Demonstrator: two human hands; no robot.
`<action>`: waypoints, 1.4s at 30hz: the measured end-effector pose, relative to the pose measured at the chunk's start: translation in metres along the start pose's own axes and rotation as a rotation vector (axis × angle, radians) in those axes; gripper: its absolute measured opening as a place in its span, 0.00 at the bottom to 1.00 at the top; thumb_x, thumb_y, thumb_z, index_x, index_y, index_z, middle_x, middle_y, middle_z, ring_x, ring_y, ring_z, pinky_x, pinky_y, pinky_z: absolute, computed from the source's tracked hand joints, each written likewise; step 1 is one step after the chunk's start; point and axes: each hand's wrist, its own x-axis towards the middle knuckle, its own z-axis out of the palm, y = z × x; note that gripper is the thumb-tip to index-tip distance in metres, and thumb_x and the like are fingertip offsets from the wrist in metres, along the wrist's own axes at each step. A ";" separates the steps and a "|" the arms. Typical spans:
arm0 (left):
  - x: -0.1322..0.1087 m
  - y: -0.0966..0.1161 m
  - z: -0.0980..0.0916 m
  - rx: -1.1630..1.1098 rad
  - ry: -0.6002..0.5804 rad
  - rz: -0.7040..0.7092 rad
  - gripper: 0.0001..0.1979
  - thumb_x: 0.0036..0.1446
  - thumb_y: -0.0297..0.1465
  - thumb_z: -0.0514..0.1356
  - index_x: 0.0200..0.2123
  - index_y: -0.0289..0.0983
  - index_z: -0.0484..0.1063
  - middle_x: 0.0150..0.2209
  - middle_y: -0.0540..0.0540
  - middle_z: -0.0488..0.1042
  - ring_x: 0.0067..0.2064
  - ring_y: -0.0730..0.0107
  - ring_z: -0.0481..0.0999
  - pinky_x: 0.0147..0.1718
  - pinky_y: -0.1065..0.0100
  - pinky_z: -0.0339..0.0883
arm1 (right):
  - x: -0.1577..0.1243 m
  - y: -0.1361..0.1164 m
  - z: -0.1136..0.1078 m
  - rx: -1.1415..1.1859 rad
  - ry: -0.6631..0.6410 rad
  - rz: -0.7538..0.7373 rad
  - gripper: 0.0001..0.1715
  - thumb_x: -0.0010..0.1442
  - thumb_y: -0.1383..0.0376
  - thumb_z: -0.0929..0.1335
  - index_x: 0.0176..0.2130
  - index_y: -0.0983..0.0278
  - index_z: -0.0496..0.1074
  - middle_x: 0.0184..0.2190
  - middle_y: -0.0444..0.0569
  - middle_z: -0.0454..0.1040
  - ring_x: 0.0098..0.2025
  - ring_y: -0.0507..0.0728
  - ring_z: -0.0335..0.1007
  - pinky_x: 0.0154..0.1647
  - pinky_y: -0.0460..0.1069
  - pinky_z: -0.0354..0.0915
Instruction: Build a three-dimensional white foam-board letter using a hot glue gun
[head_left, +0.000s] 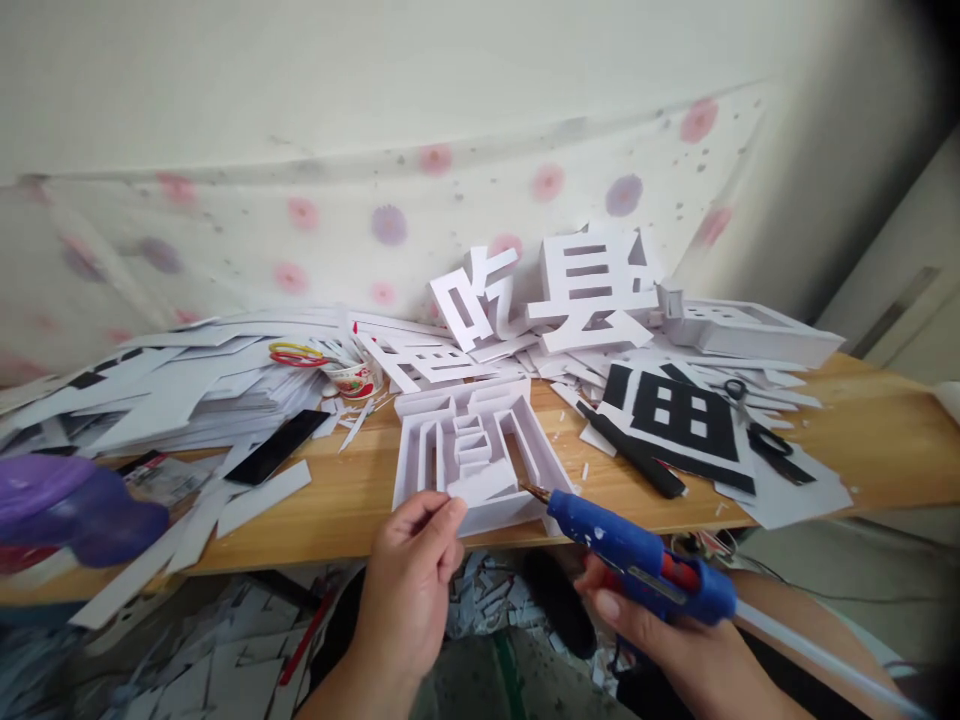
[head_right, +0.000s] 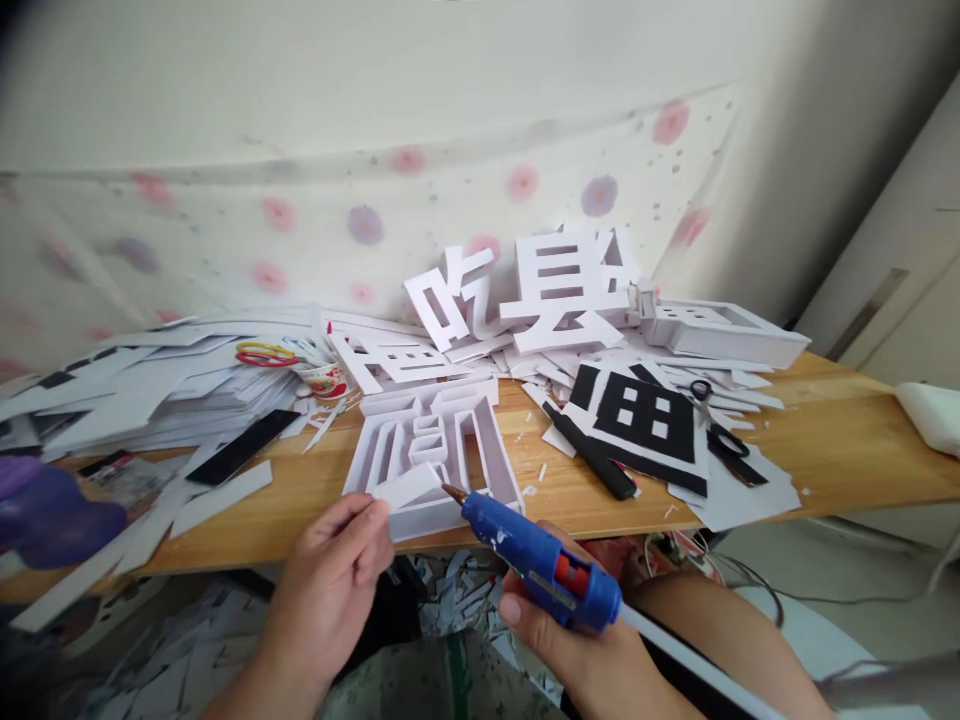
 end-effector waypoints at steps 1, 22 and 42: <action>0.000 0.000 0.005 -0.121 -0.015 -0.087 0.18 0.46 0.39 0.69 0.19 0.37 0.64 0.12 0.58 0.54 0.17 0.81 0.51 0.18 0.75 0.49 | 0.001 -0.004 0.002 -0.043 -0.020 -0.080 0.17 0.53 0.50 0.72 0.32 0.61 0.74 0.30 0.48 0.72 0.32 0.58 0.70 0.34 0.51 0.66; -0.005 0.000 0.026 -0.473 0.008 -0.323 0.22 0.43 0.32 0.71 0.18 0.37 0.58 0.11 0.60 0.54 0.16 0.83 0.49 0.17 0.75 0.48 | 0.006 -0.007 0.015 -0.446 -0.106 -0.414 0.10 0.60 0.63 0.66 0.27 0.61 0.63 0.29 0.45 0.65 0.31 0.54 0.65 0.31 0.49 0.62; -0.009 0.000 0.027 -0.504 -0.010 -0.348 0.23 0.43 0.32 0.72 0.19 0.37 0.56 0.11 0.61 0.53 0.15 0.84 0.49 0.16 0.76 0.47 | 0.005 -0.008 0.005 -0.547 -0.097 -0.481 0.14 0.61 0.63 0.65 0.26 0.61 0.60 0.26 0.43 0.64 0.27 0.52 0.64 0.29 0.47 0.63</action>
